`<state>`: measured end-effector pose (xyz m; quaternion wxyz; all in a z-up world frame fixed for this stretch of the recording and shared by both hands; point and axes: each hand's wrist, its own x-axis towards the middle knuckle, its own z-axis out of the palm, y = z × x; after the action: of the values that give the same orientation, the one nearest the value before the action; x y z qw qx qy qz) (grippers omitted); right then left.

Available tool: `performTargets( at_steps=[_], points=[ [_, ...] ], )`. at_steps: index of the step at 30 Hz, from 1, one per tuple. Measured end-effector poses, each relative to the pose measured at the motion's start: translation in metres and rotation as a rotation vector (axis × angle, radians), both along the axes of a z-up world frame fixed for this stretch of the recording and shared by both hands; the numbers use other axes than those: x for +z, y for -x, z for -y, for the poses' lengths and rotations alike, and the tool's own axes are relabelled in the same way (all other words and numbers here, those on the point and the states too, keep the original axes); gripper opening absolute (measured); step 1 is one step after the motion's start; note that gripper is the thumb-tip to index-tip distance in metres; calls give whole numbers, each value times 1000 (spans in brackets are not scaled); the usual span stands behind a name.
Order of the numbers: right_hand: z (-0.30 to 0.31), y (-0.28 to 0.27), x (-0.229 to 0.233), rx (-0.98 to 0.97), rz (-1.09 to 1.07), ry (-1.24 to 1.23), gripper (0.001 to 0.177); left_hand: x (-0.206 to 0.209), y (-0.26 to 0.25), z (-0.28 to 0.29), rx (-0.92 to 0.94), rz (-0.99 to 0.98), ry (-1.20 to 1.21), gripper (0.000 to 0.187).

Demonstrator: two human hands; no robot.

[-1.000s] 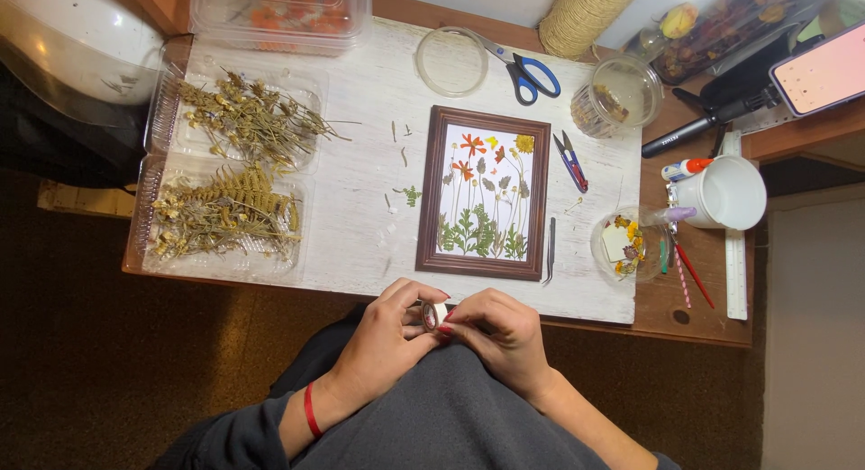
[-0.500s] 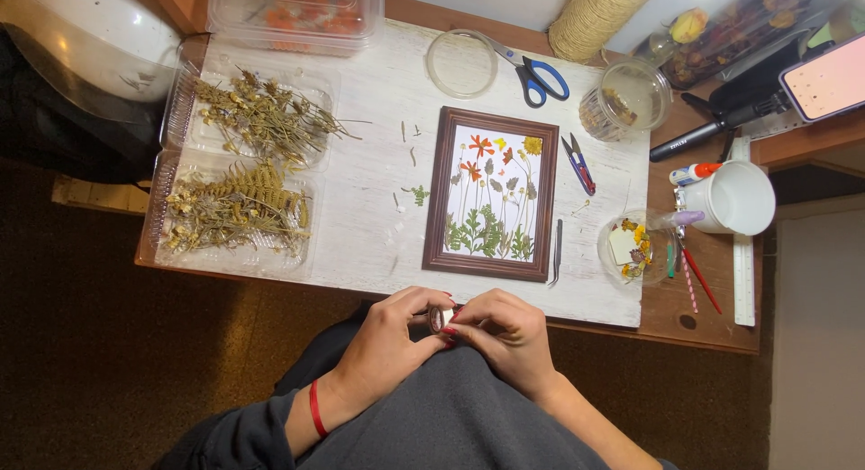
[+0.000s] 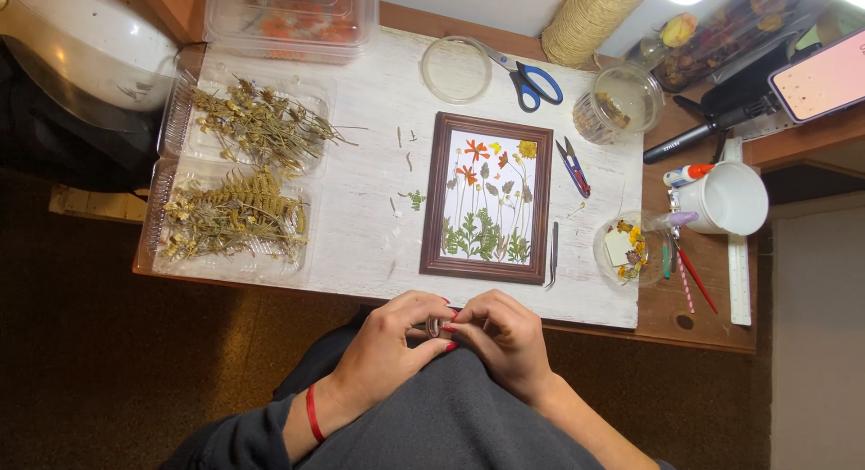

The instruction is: The person is carefully arranging and gluing dried flowers and leaves inside a picture frame to create artwork.

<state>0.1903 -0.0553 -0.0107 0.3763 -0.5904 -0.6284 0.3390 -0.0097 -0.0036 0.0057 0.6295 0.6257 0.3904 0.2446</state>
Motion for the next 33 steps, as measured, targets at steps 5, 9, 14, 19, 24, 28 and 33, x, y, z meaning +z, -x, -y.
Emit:
performTargets(
  at_steps=[5, 9, 14, 19, 24, 28, 33],
  points=[
    [-2, -2, 2, 21, 74, -88, 15, -4, -1, -1, 5, -33, 86, 32],
    [-8, -13, 2, 22, 130, -194, 14, -23, 0, 2, 25, 55, 80, 33],
    [-46, -81, -40, -239, 274, -120, 13, -18, -2, -2, 5, -17, 173, 34],
    [-101, -152, -53, -382, 475, -48, 23, -20, -2, -3, -8, -51, 266, 31],
    [-154, -186, -67, -383, 725, 22, 31, -24, 1, 0, 29, 30, 301, 29],
    [-175, -191, -74, -334, 884, 201, 33, -31, 5, 1, 89, 70, 440, 28],
    [-178, -202, -81, -322, 906, 111, 40, -35, 11, 1, 105, 108, 429, 28]
  ],
)
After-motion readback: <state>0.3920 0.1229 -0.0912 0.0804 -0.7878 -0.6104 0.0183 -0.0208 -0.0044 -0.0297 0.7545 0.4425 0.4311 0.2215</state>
